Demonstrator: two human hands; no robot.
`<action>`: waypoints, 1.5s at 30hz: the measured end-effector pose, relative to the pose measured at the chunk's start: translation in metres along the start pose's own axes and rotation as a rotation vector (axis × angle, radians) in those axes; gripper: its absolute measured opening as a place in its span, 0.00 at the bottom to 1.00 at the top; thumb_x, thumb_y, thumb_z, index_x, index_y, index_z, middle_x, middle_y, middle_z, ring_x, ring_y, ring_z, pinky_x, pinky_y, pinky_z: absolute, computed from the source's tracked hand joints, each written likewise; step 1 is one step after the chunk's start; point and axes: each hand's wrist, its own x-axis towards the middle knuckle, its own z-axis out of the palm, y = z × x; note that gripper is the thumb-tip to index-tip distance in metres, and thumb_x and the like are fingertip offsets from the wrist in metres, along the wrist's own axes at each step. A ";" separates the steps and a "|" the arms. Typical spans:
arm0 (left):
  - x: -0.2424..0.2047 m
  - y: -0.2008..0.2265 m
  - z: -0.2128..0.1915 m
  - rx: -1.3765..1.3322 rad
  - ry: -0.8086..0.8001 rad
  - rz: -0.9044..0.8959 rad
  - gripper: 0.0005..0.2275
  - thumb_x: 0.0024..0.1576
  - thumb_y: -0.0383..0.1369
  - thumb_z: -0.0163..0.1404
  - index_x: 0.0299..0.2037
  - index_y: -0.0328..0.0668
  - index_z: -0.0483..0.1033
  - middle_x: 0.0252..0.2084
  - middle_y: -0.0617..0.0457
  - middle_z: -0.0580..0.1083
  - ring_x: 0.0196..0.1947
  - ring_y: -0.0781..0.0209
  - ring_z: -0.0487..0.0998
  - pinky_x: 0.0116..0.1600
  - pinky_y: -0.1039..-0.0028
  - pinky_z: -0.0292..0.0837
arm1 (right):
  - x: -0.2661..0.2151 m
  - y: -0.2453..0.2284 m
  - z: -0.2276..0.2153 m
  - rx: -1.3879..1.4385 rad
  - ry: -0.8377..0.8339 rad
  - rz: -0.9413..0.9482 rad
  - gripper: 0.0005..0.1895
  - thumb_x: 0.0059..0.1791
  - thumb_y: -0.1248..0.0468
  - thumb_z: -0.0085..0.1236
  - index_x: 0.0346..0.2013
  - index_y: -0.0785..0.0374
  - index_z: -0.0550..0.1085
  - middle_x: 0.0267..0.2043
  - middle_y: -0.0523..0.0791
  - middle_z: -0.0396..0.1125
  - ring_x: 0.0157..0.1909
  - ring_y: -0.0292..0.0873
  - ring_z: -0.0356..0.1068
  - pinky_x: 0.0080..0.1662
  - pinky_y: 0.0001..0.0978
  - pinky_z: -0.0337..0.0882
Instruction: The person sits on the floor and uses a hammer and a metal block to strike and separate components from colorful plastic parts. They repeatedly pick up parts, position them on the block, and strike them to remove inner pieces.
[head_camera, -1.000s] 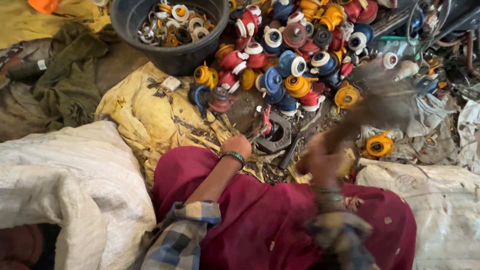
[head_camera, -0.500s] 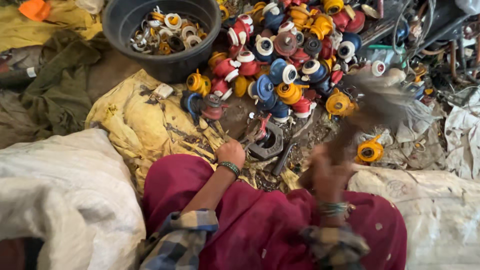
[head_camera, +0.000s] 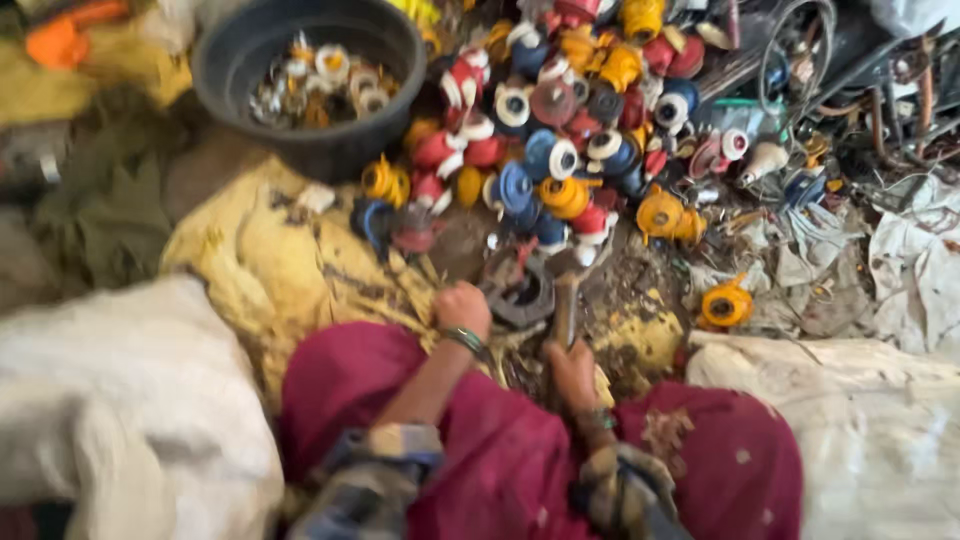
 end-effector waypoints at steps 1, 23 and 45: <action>-0.011 -0.001 0.004 -0.015 -0.058 -0.018 0.10 0.57 0.35 0.46 0.36 0.39 0.79 0.32 0.47 0.78 0.32 0.49 0.82 0.31 0.52 0.74 | -0.005 -0.001 -0.011 0.053 -0.003 0.022 0.12 0.47 0.61 0.56 0.37 0.69 0.71 0.22 0.45 0.66 0.21 0.42 0.65 0.24 0.38 0.66; -0.005 -0.001 -0.017 -0.161 -0.177 -0.008 0.11 0.55 0.37 0.48 0.35 0.39 0.79 0.33 0.42 0.79 0.33 0.43 0.83 0.34 0.44 0.76 | 0.009 0.020 -0.003 -0.077 0.082 -0.039 0.12 0.45 0.64 0.61 0.36 0.72 0.71 0.23 0.46 0.70 0.22 0.39 0.69 0.25 0.34 0.70; -0.012 0.005 -0.046 -0.199 -0.187 -0.066 0.10 0.55 0.36 0.50 0.37 0.37 0.74 0.32 0.41 0.79 0.32 0.44 0.83 0.31 0.50 0.77 | 0.032 0.055 -0.011 -0.036 0.049 0.055 0.11 0.45 0.62 0.58 0.31 0.71 0.73 0.23 0.49 0.70 0.24 0.45 0.69 0.27 0.40 0.70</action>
